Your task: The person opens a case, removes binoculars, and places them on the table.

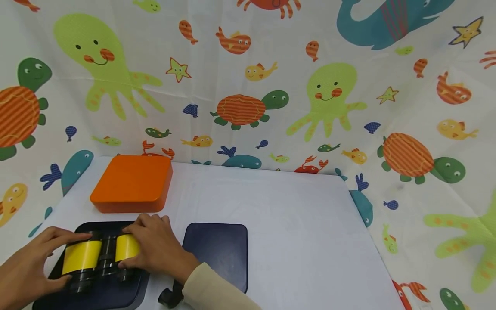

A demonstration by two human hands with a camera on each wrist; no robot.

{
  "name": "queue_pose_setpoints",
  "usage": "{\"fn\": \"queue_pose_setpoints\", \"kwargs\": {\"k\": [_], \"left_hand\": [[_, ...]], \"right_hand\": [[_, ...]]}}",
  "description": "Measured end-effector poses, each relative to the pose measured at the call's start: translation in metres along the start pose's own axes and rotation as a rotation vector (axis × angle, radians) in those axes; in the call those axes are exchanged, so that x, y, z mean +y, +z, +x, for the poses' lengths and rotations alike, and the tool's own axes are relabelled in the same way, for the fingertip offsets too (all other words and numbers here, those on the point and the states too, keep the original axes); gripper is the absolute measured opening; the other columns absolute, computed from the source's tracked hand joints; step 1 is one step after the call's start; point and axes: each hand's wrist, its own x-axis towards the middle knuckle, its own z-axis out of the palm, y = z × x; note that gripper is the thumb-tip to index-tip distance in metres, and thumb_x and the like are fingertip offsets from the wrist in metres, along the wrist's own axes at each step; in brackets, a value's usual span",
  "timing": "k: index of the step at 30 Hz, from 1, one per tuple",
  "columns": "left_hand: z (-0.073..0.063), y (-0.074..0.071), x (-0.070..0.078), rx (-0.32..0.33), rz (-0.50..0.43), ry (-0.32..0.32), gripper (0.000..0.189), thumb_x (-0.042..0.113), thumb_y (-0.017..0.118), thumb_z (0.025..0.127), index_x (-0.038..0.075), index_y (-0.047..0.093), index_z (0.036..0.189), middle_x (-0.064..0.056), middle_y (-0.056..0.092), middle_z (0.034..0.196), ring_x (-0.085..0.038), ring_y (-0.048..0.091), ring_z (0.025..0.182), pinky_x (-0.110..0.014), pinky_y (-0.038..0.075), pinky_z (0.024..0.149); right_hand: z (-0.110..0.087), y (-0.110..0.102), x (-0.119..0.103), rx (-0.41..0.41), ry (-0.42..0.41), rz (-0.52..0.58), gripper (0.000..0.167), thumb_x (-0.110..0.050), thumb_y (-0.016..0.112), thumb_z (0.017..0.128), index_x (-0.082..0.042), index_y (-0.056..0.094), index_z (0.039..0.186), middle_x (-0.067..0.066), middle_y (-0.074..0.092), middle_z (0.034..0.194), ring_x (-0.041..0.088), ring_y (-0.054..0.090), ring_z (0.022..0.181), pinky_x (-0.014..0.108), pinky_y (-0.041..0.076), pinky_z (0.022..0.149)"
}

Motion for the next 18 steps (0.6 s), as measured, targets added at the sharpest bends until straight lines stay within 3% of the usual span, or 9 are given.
{"fn": "queue_pose_setpoints", "kwargs": {"k": [11, 18], "left_hand": [[-0.004, -0.021, 0.013, 0.034, -0.013, 0.030, 0.097, 0.018, 0.105, 0.054, 0.009, 0.061, 0.140, -0.027, 0.054, 0.125, -0.041, 0.059, 0.096, -0.070, 0.058, 0.083], [-0.005, -0.026, 0.030, 0.053, -0.044, 0.037, 0.097, 0.014, 0.104, 0.057, 0.009, 0.059, 0.143, -0.025, 0.051, 0.129, -0.040, 0.055, 0.103, -0.069, 0.057, 0.085]], "right_hand": [[-0.005, -0.029, -0.007, 0.070, -0.020, -0.036, 0.070, -0.066, 0.084, 0.081, -0.033, 0.066, 0.140, -0.014, 0.056, 0.122, 0.002, 0.049, 0.108, 0.020, 0.034, 0.088], [-0.013, -0.046, -0.007, 0.078, 0.008, -0.037, 0.070, -0.064, 0.085, 0.081, -0.034, 0.066, 0.141, -0.014, 0.057, 0.122, 0.003, 0.050, 0.110, 0.022, 0.038, 0.093]]}}
